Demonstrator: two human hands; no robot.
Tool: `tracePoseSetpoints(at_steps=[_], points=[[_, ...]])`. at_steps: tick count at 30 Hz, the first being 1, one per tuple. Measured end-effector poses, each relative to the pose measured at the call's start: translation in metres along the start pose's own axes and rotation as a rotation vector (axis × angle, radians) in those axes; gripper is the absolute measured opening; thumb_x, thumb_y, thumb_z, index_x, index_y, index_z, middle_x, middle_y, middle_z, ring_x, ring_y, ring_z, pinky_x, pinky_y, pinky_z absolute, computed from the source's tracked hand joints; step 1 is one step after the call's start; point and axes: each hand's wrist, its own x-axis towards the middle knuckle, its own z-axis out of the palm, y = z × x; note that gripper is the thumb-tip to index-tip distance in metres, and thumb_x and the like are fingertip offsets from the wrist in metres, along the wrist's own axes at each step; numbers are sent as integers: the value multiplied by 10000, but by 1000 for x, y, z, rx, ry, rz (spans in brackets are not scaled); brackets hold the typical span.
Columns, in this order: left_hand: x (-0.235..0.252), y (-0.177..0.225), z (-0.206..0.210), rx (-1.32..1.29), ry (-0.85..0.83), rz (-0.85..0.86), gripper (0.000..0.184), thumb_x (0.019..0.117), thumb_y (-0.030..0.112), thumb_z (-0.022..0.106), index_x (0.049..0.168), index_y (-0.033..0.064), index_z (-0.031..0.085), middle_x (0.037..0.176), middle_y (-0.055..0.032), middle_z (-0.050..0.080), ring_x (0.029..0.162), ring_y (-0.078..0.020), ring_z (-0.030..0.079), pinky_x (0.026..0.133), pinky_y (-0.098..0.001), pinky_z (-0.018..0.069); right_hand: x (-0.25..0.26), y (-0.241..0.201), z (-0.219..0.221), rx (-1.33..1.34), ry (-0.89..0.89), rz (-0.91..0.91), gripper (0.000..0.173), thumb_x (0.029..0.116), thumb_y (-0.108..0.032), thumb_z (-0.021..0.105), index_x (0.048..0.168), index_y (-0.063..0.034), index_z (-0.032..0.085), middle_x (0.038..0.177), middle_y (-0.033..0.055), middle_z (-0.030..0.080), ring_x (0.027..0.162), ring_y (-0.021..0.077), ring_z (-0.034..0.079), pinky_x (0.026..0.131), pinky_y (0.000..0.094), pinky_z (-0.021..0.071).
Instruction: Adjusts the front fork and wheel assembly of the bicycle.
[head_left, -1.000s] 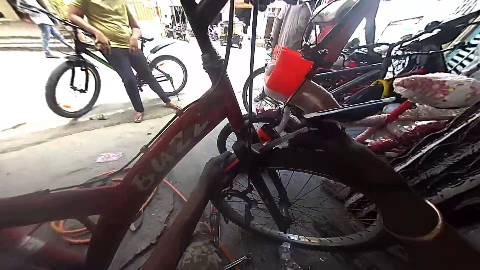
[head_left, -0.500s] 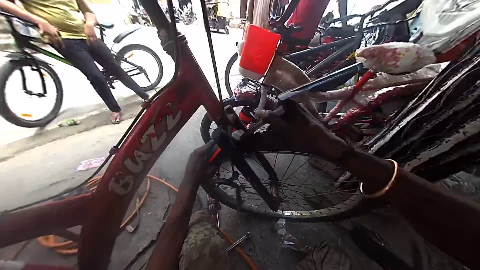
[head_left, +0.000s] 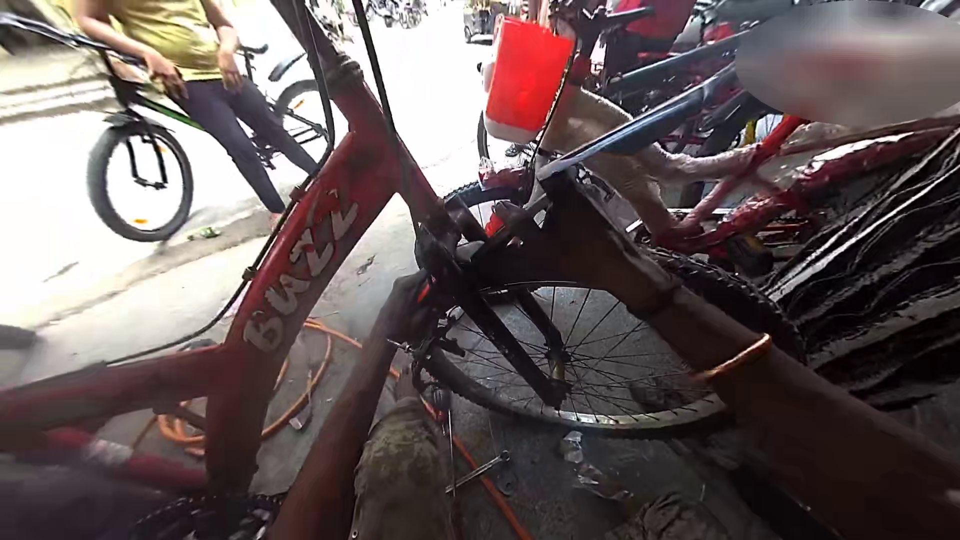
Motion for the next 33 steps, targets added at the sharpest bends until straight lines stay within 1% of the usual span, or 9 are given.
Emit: tracePoseSetpoints(at_steps=[6,9,14,17,20,23,27,30,33], points=[[7,39,-32,-220,-78,-78,502,812,317,802,1183,18,645,1042,18,712,977,17,665,886,-205,570,-8,10,-12,188,-110,-4,448,970,-505,596,1179,-111,635,946,77,674,871,224,677,767,521,558],[18,71,-37,-271,-135,-44,388,801,195,772,1120,5,662,984,53,690,931,91,617,860,-119,519,-19,5,-23,226,-110,-104,381,978,-474,578,1112,-129,668,930,7,663,864,91,635,814,366,542],[25,95,-34,28,-208,-109,272,899,185,748,1106,18,695,1017,-114,702,963,-200,660,899,-431,527,-26,7,-31,202,-135,-109,352,999,-489,574,1083,-169,693,907,-61,684,837,-18,638,767,233,543],[9,53,-16,56,-27,31,367,900,332,645,1121,41,686,989,-80,707,919,-166,684,842,-411,568,-12,-7,-12,247,-41,-152,427,999,-472,603,1276,-148,601,1032,-64,675,920,-41,630,848,191,552],[-2,42,-9,54,23,-112,356,903,204,701,1151,-49,669,1041,-190,699,959,-272,680,897,-492,541,0,-19,7,126,78,-155,432,981,-451,582,1196,-77,602,920,42,664,840,152,647,811,428,531],[10,56,-5,106,3,-139,434,909,184,700,1289,4,595,1106,-154,683,983,-235,678,889,-476,562,-3,-7,-4,62,39,-135,439,979,-499,568,1196,-120,615,896,36,661,810,175,657,742,453,553],[18,78,-3,99,49,-52,339,810,233,725,1092,55,663,856,-46,684,752,-143,672,676,-404,588,-3,4,-12,98,-17,-82,480,994,-554,530,1225,-143,617,945,45,674,864,185,673,782,478,563],[19,74,-1,54,61,25,341,816,273,736,1099,94,674,881,-21,705,778,-124,688,695,-403,604,-12,2,-19,162,-27,-65,468,993,-540,567,1247,-148,578,900,6,650,762,105,646,698,371,567],[24,69,-5,17,60,64,338,826,321,736,1080,100,700,933,-33,719,846,-149,699,747,-440,604,-20,-5,-21,73,-38,-8,507,1006,-546,539,1315,-144,539,928,24,661,781,112,665,695,377,578]])
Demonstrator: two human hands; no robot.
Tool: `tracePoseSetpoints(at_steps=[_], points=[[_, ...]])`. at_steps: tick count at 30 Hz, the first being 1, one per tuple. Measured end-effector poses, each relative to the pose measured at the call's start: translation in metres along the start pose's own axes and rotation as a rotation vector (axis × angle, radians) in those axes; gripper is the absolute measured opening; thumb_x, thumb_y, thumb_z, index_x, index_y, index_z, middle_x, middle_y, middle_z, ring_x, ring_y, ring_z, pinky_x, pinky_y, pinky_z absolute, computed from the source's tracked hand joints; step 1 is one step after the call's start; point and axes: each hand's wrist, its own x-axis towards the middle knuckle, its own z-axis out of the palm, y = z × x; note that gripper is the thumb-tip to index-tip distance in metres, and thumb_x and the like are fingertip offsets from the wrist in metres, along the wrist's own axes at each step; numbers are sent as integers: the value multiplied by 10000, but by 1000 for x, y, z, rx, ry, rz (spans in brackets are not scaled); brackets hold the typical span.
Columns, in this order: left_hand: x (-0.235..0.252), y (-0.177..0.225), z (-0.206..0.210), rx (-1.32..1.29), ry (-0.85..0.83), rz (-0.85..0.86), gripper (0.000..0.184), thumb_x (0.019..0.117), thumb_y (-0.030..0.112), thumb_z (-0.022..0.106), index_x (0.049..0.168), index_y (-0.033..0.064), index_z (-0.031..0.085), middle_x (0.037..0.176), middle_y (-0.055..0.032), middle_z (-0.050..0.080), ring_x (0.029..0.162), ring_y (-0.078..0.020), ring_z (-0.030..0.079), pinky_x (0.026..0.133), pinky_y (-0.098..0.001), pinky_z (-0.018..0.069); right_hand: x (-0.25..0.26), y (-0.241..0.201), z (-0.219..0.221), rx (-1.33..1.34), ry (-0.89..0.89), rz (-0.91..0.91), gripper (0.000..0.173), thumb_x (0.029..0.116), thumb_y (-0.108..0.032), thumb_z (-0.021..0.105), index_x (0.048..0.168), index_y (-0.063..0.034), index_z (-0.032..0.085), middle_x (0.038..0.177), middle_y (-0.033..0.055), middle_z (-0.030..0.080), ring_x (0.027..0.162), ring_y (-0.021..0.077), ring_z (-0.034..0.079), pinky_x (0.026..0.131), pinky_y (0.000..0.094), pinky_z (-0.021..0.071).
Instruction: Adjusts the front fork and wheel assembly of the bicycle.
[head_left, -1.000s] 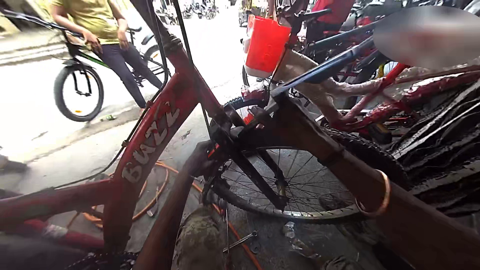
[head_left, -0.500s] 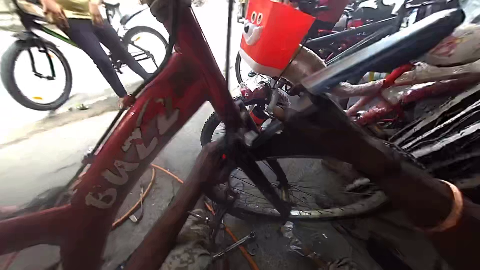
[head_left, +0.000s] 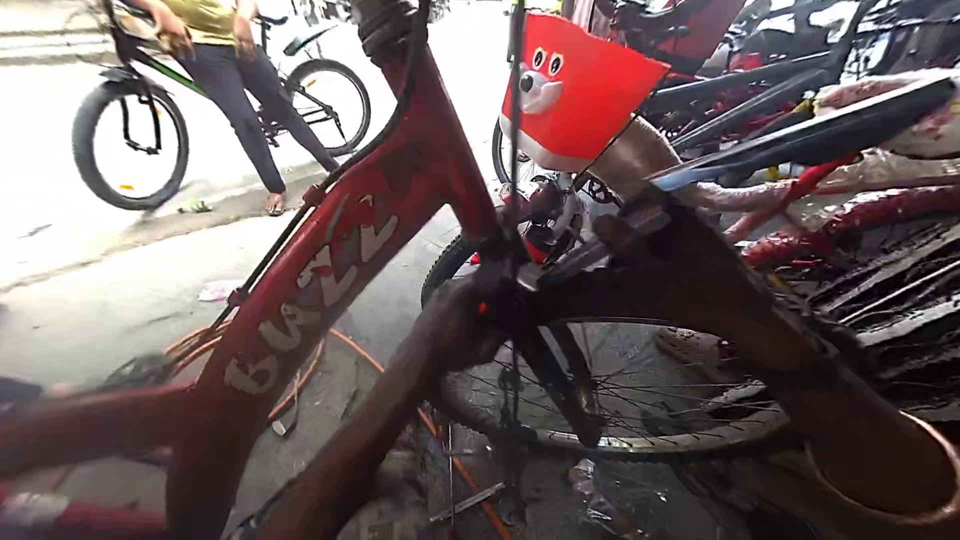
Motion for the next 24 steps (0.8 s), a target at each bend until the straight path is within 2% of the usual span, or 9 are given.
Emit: tracePoseSetpoints(at_steps=[2,4,6,8,10,14,18,21,24], points=[[-25,-24,-5,53,-1,-92,454,882,389,712,1205,72,676,1048,-70,722,933,-177,706,834,-447,603,9,6,45,-146,94,-55,492,996,-528,567,1258,-113,610,979,62,678,867,172,666,745,467,561],[-63,-48,0,131,60,-302,501,905,380,730,1253,28,653,1059,-137,721,939,-258,707,853,-518,582,11,46,111,-299,240,-202,436,959,-643,524,1147,-284,689,999,-36,689,929,112,658,755,459,549],[-82,-73,-1,219,162,-253,511,879,411,686,1166,-11,663,973,-156,706,868,-269,692,784,-518,577,22,39,140,-258,283,-272,395,966,-666,510,1140,-364,695,1010,-112,682,945,34,651,773,376,576],[-84,-80,-15,207,125,-191,549,841,386,710,1212,-15,659,1068,-179,709,950,-295,700,841,-541,578,24,-10,120,-164,216,-259,349,982,-588,565,1100,-298,719,959,-83,694,893,61,670,758,367,590],[-73,-73,-29,131,93,-190,618,798,333,768,1293,-4,616,1135,-159,692,989,-251,690,861,-492,583,26,-59,80,-125,94,-224,338,1004,-468,568,973,-173,730,834,23,705,776,186,696,646,465,562],[-57,-74,-38,54,57,-121,740,713,368,825,1342,64,583,1200,-73,663,1046,-154,661,900,-392,583,18,-51,58,-50,-41,-210,348,1031,-517,503,964,-237,700,790,-64,655,721,70,644,617,369,549],[-57,-72,-44,50,102,-114,815,700,445,823,1386,82,575,1208,-57,665,1067,-139,653,923,-392,574,11,-42,53,33,-108,-132,341,982,-548,595,1008,-236,730,869,-75,700,814,22,666,724,328,579],[-63,-69,-49,44,93,-122,917,658,398,884,1451,107,525,1295,-51,649,1161,-160,634,1005,-417,549,14,-50,50,32,-95,-210,366,953,-581,624,1046,-244,733,926,-98,714,890,-29,664,814,267,574],[-74,-75,-54,15,26,-158,974,669,325,899,1514,114,462,1380,-68,611,1251,-190,599,1070,-440,514,16,-45,45,-46,-118,-345,340,964,-546,624,1046,-235,733,941,-78,721,899,7,676,826,296,578]])
